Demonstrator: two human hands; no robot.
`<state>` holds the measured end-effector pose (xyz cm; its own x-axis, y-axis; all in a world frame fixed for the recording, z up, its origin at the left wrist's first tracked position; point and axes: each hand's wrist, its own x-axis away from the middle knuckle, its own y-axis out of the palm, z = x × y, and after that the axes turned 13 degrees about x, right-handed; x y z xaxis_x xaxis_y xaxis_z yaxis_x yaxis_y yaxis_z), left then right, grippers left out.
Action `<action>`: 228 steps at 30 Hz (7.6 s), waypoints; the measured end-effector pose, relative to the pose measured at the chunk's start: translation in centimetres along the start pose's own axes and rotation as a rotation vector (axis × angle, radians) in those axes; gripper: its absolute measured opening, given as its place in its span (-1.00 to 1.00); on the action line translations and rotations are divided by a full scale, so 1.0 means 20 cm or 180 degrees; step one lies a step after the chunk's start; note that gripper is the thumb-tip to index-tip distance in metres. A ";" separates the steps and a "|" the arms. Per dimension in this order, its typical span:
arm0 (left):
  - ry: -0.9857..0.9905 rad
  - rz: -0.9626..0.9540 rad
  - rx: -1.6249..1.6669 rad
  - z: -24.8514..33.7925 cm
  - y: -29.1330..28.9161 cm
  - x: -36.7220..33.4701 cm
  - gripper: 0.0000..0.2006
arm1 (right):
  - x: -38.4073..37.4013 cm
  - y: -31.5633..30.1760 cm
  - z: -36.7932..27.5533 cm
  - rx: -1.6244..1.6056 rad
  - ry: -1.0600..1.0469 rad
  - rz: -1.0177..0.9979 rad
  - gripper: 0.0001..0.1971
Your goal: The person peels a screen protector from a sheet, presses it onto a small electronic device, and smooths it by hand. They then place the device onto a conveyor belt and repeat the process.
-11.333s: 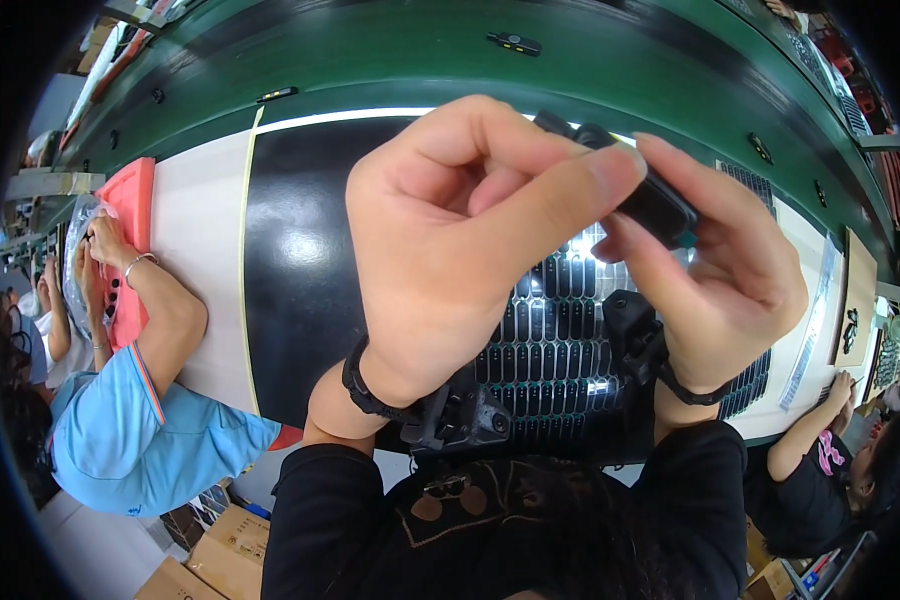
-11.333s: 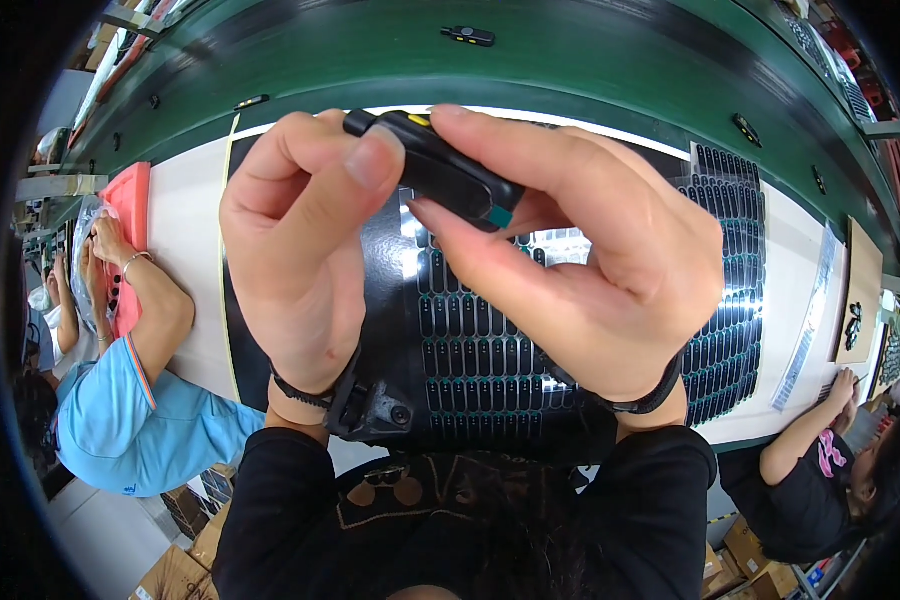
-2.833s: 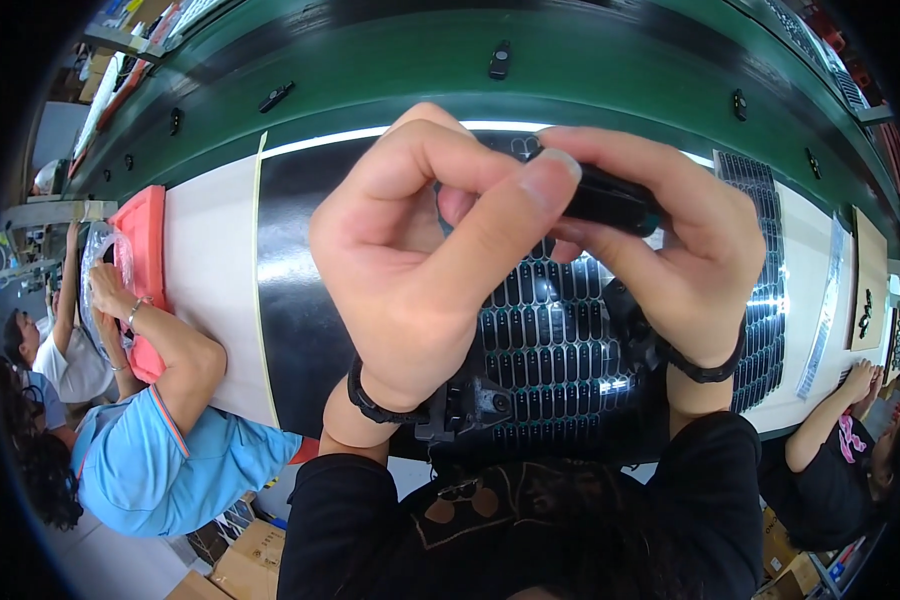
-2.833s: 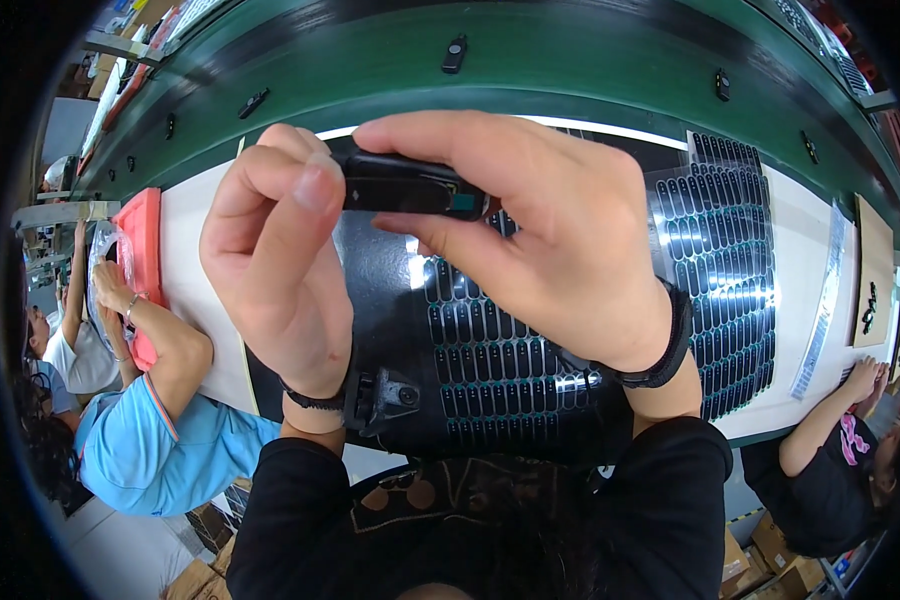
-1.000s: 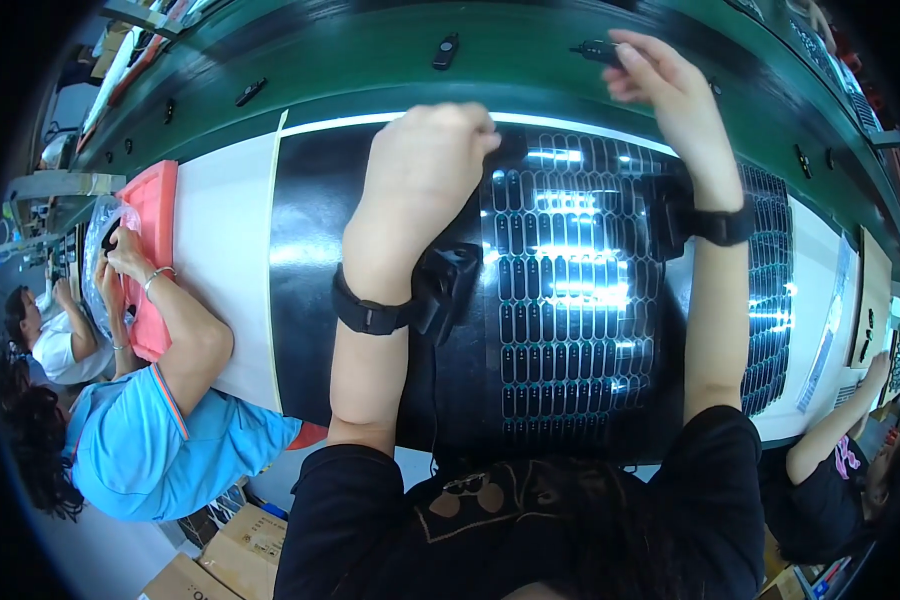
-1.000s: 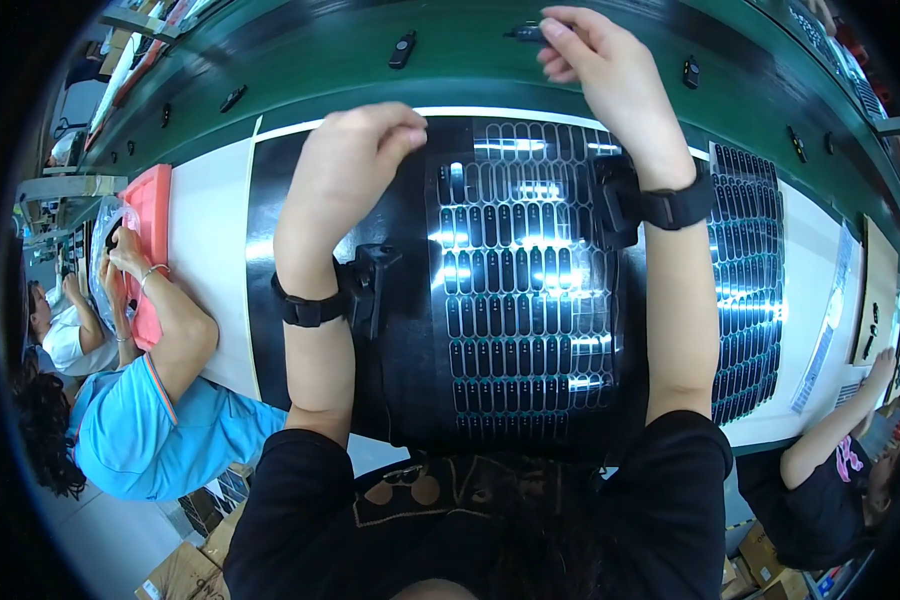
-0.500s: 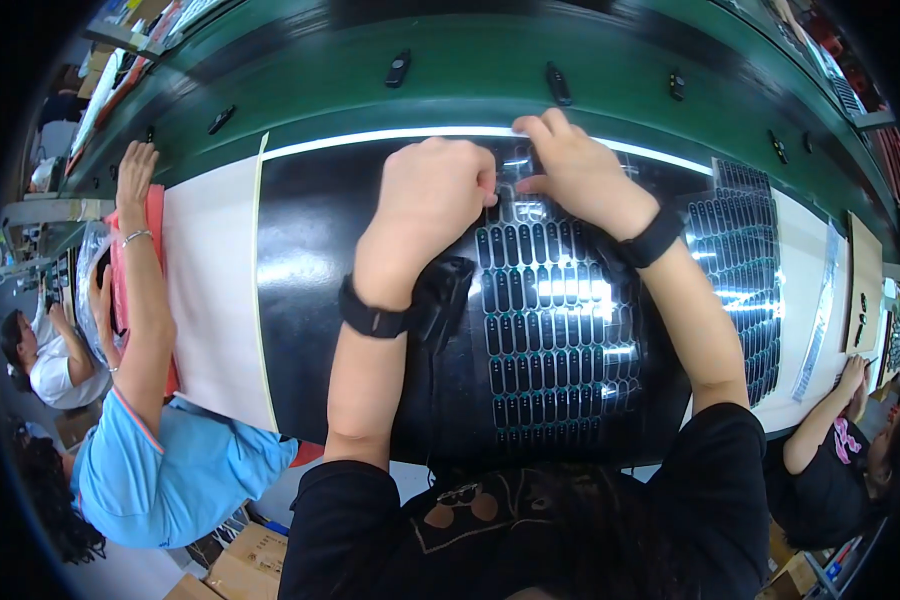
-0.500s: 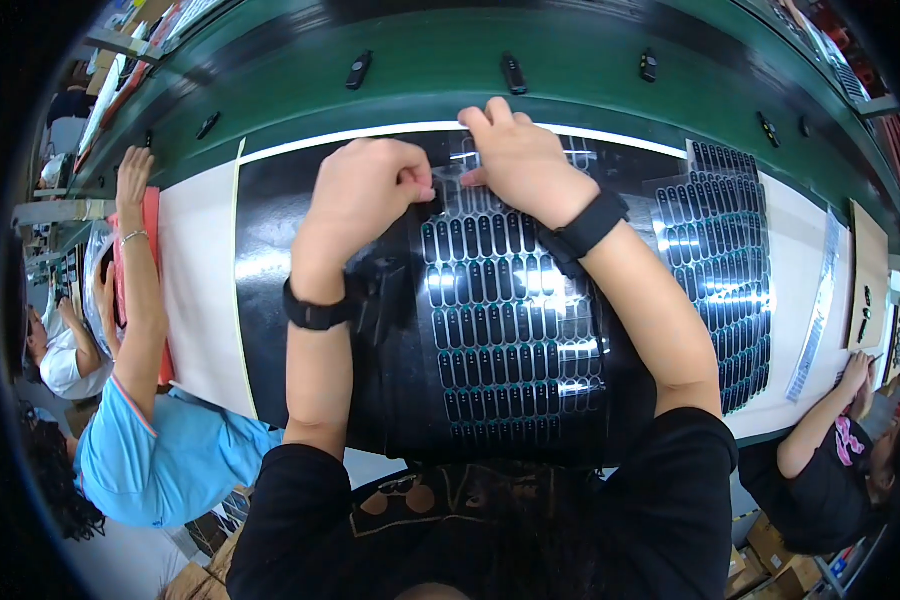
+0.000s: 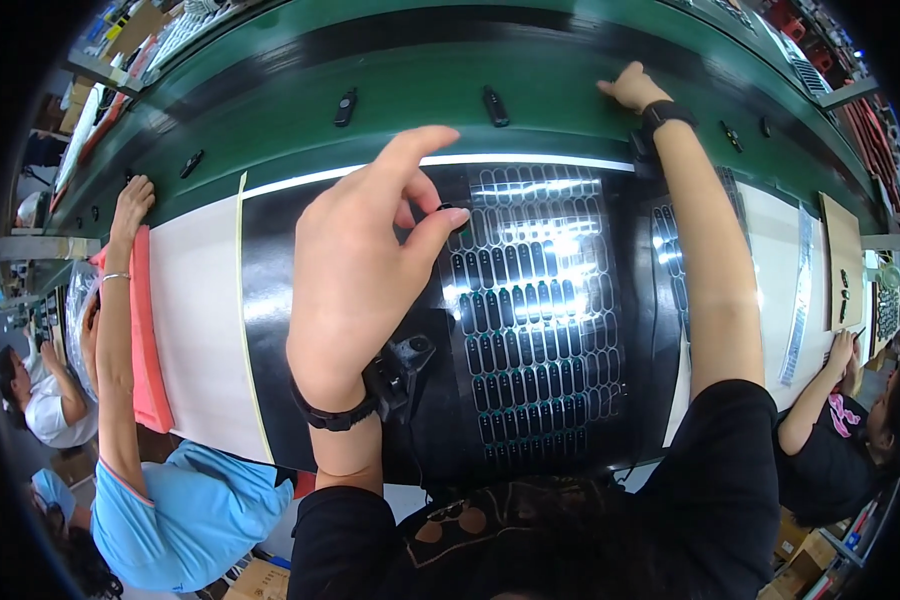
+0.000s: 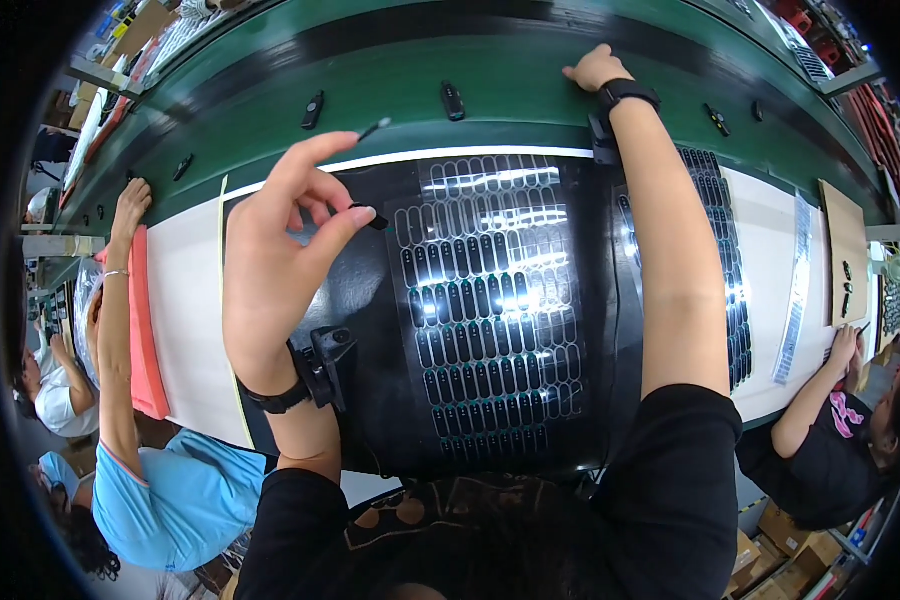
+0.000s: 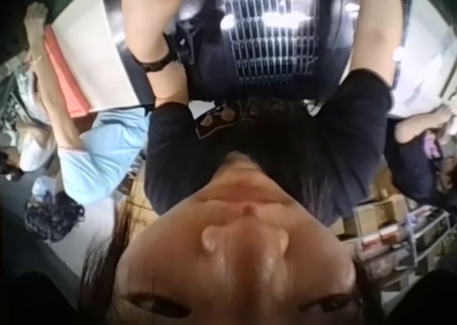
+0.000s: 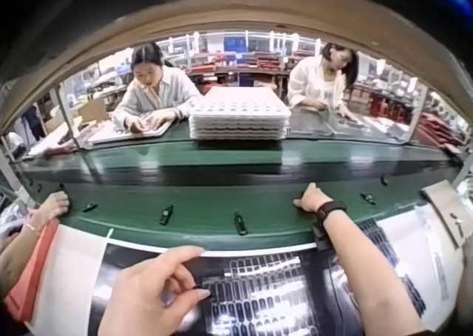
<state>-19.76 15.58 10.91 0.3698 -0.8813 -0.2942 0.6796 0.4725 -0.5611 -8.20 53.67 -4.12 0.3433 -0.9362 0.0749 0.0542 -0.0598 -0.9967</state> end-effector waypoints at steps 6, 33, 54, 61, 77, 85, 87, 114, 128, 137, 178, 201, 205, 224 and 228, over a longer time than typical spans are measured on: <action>0.0071 0.0225 0.0139 0.02 -0.02 0.02 -0.38 | 0.21 -0.17 -0.16 -0.0551 -0.0895 -0.0228 -0.70; 0.0451 0.0485 0.1670 -0.01 0.11 0.06 -0.37 | 1.46 -0.62 -0.32 -0.3566 -0.2389 0.0672 -0.67; 0.0364 0.0440 0.1075 -0.03 0.12 0.13 -0.40 | 1.51 -0.66 -0.29 -0.2475 -0.2470 0.1184 -0.67; 0.0355 0.0426 0.0875 -0.04 0.14 0.12 -0.41 | 1.52 -0.66 -0.28 -0.2437 -0.2486 0.1152 -0.67; 0.0347 0.0423 0.0409 -0.11 0.12 0.08 -0.43 | 1.48 -0.63 -0.27 -0.3144 -0.2832 0.0892 -0.67; 0.0406 0.0440 0.0221 -0.07 0.14 0.08 -0.44 | 1.47 -0.64 -0.27 -0.3800 -0.2501 0.0154 -0.72; 0.0414 0.0458 0.0174 -0.07 0.13 0.09 -0.44 | 1.46 -0.62 -0.28 -0.4059 -0.2384 -0.0102 -0.70; 0.0511 0.0342 0.0542 0.09 0.06 0.02 -0.87 | 0.36 -0.23 0.09 -0.2981 -0.0834 -0.0693 -0.70; 0.0184 0.0432 0.2317 0.12 0.10 0.07 -0.91 | 1.39 -0.59 -0.26 -0.3411 -0.2177 0.0273 -0.73; 0.0052 0.0450 0.2531 0.13 0.12 0.07 -0.89 | 1.50 -0.64 -0.26 -0.3492 -0.2224 0.0369 -0.65; -0.0669 -0.0193 0.2364 -0.05 0.13 0.00 -0.92 | 1.33 -0.54 -0.28 -0.3769 -0.2323 -0.0730 -0.75; -0.0284 -0.0292 -0.0421 -0.09 0.21 0.12 -0.66 | 0.96 -0.34 -0.24 -0.2916 -0.1694 -0.0161 -0.50; -0.0094 -0.1285 -0.1218 -0.07 0.15 0.34 -0.53 | 1.14 -0.29 -0.02 -0.3464 -0.1399 -0.0872 -0.44; -0.0476 0.1145 0.1703 0.01 0.12 0.40 -0.39 | 1.51 -0.55 -0.07 -0.3094 -0.2846 -0.1066 -0.83; 0.0760 0.0501 0.2349 0.42 -0.07 0.34 -0.80 | 1.59 -0.89 0.04 -0.2671 -0.4075 0.1081 -0.72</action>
<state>-12.87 8.98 16.21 0.4072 -0.7420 -0.5325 0.9062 0.4010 0.1343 2.60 25.21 15.99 0.7915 -0.0663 -0.6075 -0.5558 -0.4915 -0.6705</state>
